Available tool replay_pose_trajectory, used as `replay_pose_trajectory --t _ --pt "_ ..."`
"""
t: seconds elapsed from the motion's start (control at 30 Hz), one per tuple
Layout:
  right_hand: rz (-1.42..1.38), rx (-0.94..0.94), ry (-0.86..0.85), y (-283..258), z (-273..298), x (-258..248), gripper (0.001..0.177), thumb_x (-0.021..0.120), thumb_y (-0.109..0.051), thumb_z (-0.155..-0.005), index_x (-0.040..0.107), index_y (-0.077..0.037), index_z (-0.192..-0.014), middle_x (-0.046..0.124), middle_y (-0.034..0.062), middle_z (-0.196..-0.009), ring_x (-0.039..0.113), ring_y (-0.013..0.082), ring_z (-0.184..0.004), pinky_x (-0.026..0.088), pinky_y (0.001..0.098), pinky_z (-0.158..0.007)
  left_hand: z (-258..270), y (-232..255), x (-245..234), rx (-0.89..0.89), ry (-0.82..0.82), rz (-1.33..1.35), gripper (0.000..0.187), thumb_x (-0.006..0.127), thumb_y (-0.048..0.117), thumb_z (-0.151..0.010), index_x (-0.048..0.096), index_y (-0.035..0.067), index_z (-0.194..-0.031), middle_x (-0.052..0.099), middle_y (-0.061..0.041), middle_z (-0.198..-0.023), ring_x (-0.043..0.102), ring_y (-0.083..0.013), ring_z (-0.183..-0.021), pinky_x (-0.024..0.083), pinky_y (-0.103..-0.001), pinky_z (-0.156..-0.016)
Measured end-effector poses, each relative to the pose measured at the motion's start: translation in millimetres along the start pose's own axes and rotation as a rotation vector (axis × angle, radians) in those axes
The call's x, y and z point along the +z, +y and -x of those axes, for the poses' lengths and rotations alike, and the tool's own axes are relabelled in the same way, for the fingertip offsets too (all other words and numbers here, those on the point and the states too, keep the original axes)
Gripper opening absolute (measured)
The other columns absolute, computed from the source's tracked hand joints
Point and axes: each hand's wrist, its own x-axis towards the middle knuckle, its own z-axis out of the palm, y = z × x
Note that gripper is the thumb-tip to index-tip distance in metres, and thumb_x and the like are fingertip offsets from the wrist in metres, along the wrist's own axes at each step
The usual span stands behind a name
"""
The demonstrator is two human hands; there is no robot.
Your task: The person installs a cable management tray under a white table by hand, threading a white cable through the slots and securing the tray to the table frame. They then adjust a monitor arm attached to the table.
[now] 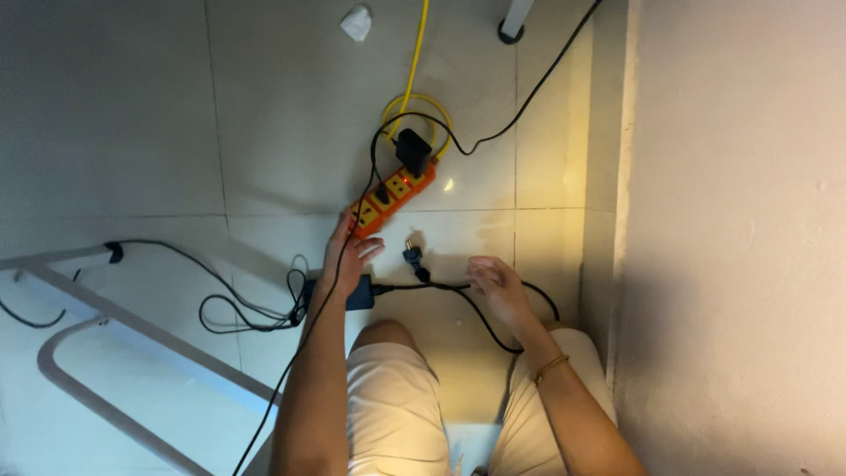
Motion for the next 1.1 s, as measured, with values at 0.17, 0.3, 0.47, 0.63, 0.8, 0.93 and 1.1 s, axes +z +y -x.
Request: replay_pose_trajectory --t 0.17,0.3,0.47,0.63,0.8,0.93,1.1 --pt "0.066 0.004 -0.019 -11 1 15 0.031 0.06 -0.017 -0.1 0.061 -0.001 -0.127 0.071 0.0114 -0.114 0.069 0.0201 -0.108 0.056 0.0329 -0.092 -23 0 -31 -0.02 0.132 -0.037 0.075 0.052 0.069 -0.093 0.055 0.011 -0.14 0.064 -0.009 -0.117 0.064 -0.0238 -0.095 0.054 -0.047 -0.099" --pt "0.09 0.012 -0.036 -4 5 22 0.036 0.061 -0.016 -0.098 0.059 -0.001 -0.131 0.072 0.0107 -0.116 0.07 0.0194 -0.107 0.056 0.0323 -0.093 -29 2 -33 -0.058 0.213 -0.059 0.082 0.05 0.074 -0.089 0.052 0.013 -0.143 0.063 -0.011 -0.116 0.063 -0.0242 -0.096 0.054 -0.046 -0.096" --pt "0.171 0.155 -0.02 -3 5 29 0.04 0.063 -0.02 -0.098 0.059 -0.005 -0.134 0.076 0.0089 -0.108 0.067 0.0187 -0.1 0.054 0.0329 -0.087 -26 -14 -29 -0.03 0.228 -0.065 0.09 0.053 0.075 -0.084 0.044 0.015 -0.149 0.062 -0.011 -0.127 0.061 -0.0249 -0.103 0.053 -0.046 -0.097" --pt "0.333 -0.044 0.012 5 12 22 0.038 0.065 -0.022 -0.098 0.061 -0.005 -0.132 0.076 0.0072 -0.104 0.07 0.0135 -0.098 0.054 0.0275 -0.088 -15 -32 -24 -0.024 0.247 -0.068 0.087 0.055 0.072 -0.086 0.041 0.017 -0.152 0.058 -0.01 -0.136 0.061 -0.0264 -0.112 0.052 -0.044 -0.097" --pt "0.356 -0.023 0.068 13 21 12 0.036 0.064 -0.017 -0.097 0.063 -0.003 -0.13 0.076 0.0072 -0.101 0.069 0.0147 -0.093 0.053 0.0272 -0.085 -23 -48 -24 0.197 0.39 -0.459 0.07 0.067 0.053 -0.088 0.06 0.009 -0.142 0.064 -0.015 -0.139 0.064 -0.0296 -0.118 0.054 -0.044 -0.097" --pt "0.37 -0.061 0.099 23 23 8 0.036 0.063 -0.014 -0.094 0.064 -0.002 -0.128 0.077 0.0033 -0.098 0.071 0.0113 -0.09 0.054 0.0256 -0.082 -7 -47 1 0.597 0.456 -0.924 0.063 0.079 0.039 -0.088 0.06 0.006 -0.139 0.062 -0.02 -0.135 0.061 -0.0338 -0.124 0.052 -0.046 -0.103" --pt "0.306 -0.118 0.097 36 30 8 0.036 0.064 -0.014 -0.093 0.065 -0.001 -0.127 0.077 0.0047 -0.095 0.069 0.0116 -0.085 0.054 0.025 -0.08 12 5 38 0.514 0.492 -0.826 0.076 0.081 0.04 -0.084 0.049 0.005 -0.143 0.054 -0.021 -0.139 0.057 -0.0325 -0.123 0.053 -0.046 -0.096"
